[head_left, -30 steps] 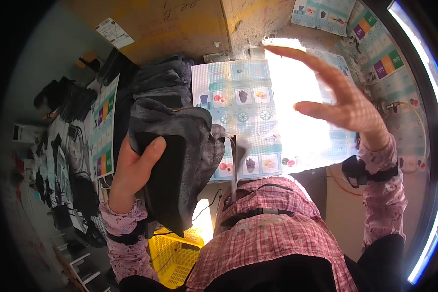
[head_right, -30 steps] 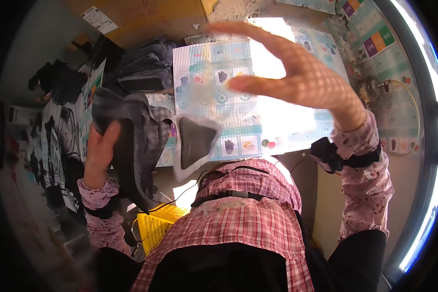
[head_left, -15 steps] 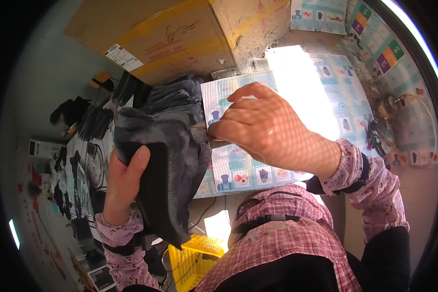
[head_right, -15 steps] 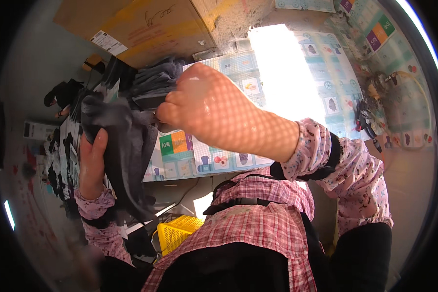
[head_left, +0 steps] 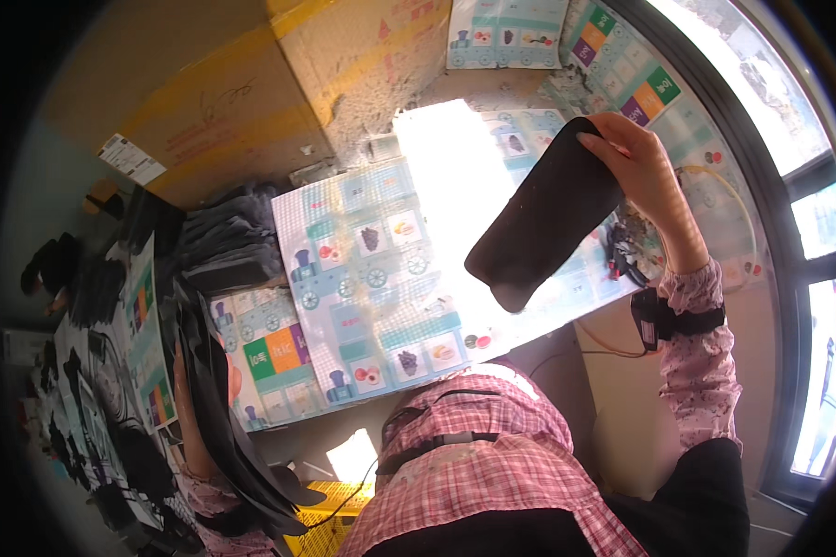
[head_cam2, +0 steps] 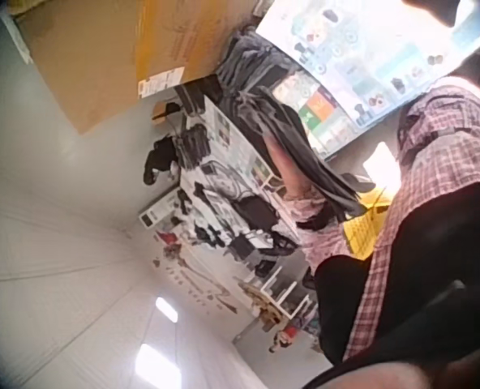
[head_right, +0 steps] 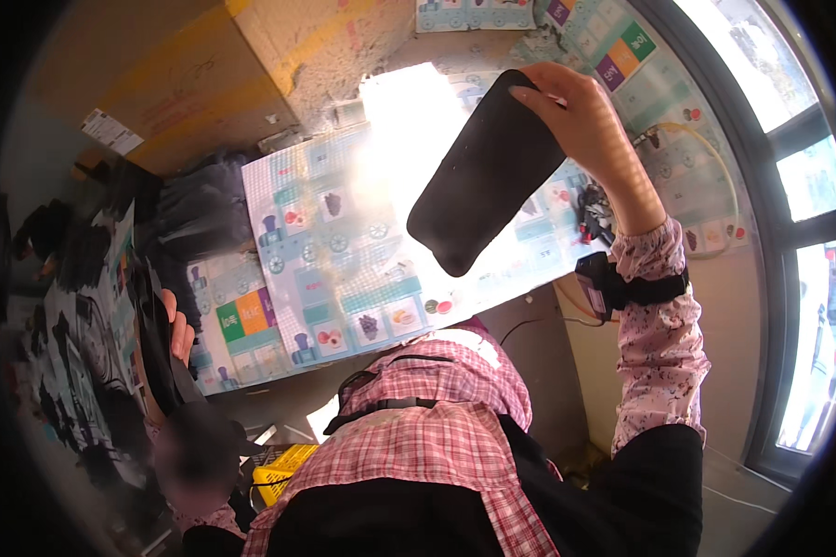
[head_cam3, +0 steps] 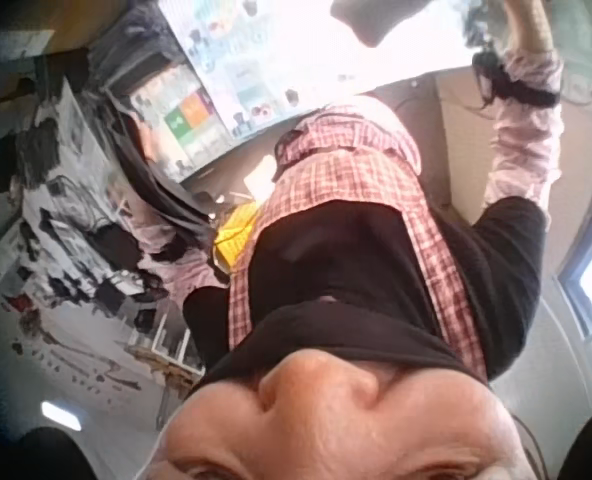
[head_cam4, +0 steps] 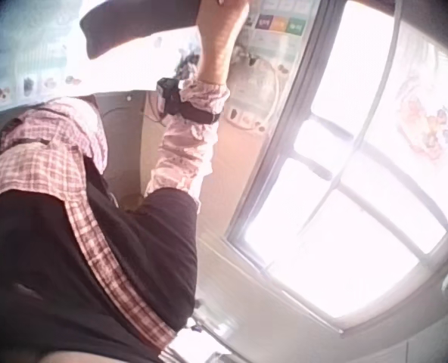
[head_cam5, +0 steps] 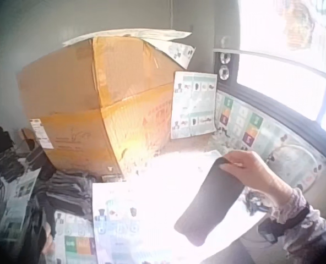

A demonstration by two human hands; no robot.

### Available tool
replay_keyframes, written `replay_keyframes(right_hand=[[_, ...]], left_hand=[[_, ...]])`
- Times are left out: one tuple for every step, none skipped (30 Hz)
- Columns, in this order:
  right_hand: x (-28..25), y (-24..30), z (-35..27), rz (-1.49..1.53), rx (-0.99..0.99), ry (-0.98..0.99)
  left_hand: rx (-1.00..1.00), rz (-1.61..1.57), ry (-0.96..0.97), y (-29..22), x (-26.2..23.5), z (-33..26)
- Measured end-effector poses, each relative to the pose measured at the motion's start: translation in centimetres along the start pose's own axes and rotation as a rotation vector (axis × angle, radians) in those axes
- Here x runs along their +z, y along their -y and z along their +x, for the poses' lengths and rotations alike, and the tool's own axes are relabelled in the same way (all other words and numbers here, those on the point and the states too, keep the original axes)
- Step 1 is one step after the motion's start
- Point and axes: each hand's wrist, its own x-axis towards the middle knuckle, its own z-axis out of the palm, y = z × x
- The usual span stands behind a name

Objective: The recorder uses a spray tool to apply adhesive or coating to fabric insoles on a template board, then organizes and checks stacks of completed insoles.

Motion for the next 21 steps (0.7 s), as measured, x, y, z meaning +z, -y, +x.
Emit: replay_keyframes(right_hand=[[-1.8,-1.7,0.7,-0.029,-0.004,0.09],[-2.7,-3.3,1.8,-0.032,-0.021,0.047],[-3.4,-4.8,3.0,-0.156,0.058,-0.009],[-4.1,-6.1,4.4,-0.225,0.036,-0.061],[-4.6,-7.4,5.7,-0.251,0.06,-0.046],[-5.1,-8.8,7.0,-0.373,0.049,-0.117],[-5.5,-10.2,8.3,-0.5,0.034,-0.196],[-5.9,-11.8,9.5,-0.504,0.033,-0.182],[-6.0,-13.4,10.6,-0.578,0.016,-0.225],[-6.1,-15.1,11.8,-0.663,0.023,-0.275],[-6.0,-16.7,12.5,-0.727,0.055,-0.289],[-6.0,-18.1,13.2,-0.712,0.025,-0.276],[-5.9,-19.5,13.7,-0.675,0.043,-0.256],[-5.9,-20.6,14.0,-0.643,0.059,-0.24],[-5.7,-21.6,14.4,-0.59,0.017,-0.278],[-5.6,-22.2,14.4,-0.587,0.023,-0.262],[-5.5,-22.7,14.7,-0.399,-0.006,-0.266],[-5.6,-22.9,14.4,-0.211,-0.044,-0.301],[-5.6,-23.0,14.5,0.009,0.031,-0.238],[-5.6,-22.7,14.3,0.028,-0.048,-0.221],[-5.6,-22.3,14.2,0.125,0.042,-0.091]], left_hand=[[0.027,0.077,-0.259,1.1,0.0,-0.2],[0.075,0.233,-0.325,2.2,0.0,0.0],[0.07,0.287,-0.459,3.2,0.3,0.4],[0.051,0.301,-0.546,4.2,0.7,1.1],[0.024,0.286,-0.617,4.7,1.1,1.9],[-0.025,0.261,-0.653,5.2,1.5,2.9],[-0.071,0.234,-0.688,5.6,1.8,3.9],[-0.114,0.204,-0.709,6.0,2.1,4.8],[-0.138,0.16,-0.662,6.6,2.3,5.7],[-0.14,0.046,-0.766,7.2,2.6,6.3],[-0.091,0.089,-0.609,7.9,2.8,6.7],[-0.086,0.18,-0.783,8.8,3.0,7.3],[-0.051,0.17,-0.875,9.7,3.1,7.8],[-0.052,0.197,-0.802,10.7,3.3,8.3],[-0.025,0.208,-0.808,11.6,3.5,8.9],[0.012,0.224,-0.777,12.4,3.6,9.4],[0.019,0.2,-0.802,13.1,3.9,10.4],[-0.015,0.174,-0.878,13.9,4.2,10.9],[-0.03,0.134,-0.918,14.4,4.7,11.7],[-0.016,0.032,-0.951,14.8,5.1,12.3],[-0.014,0.074,-0.956,15.2,5.6,12.9]])
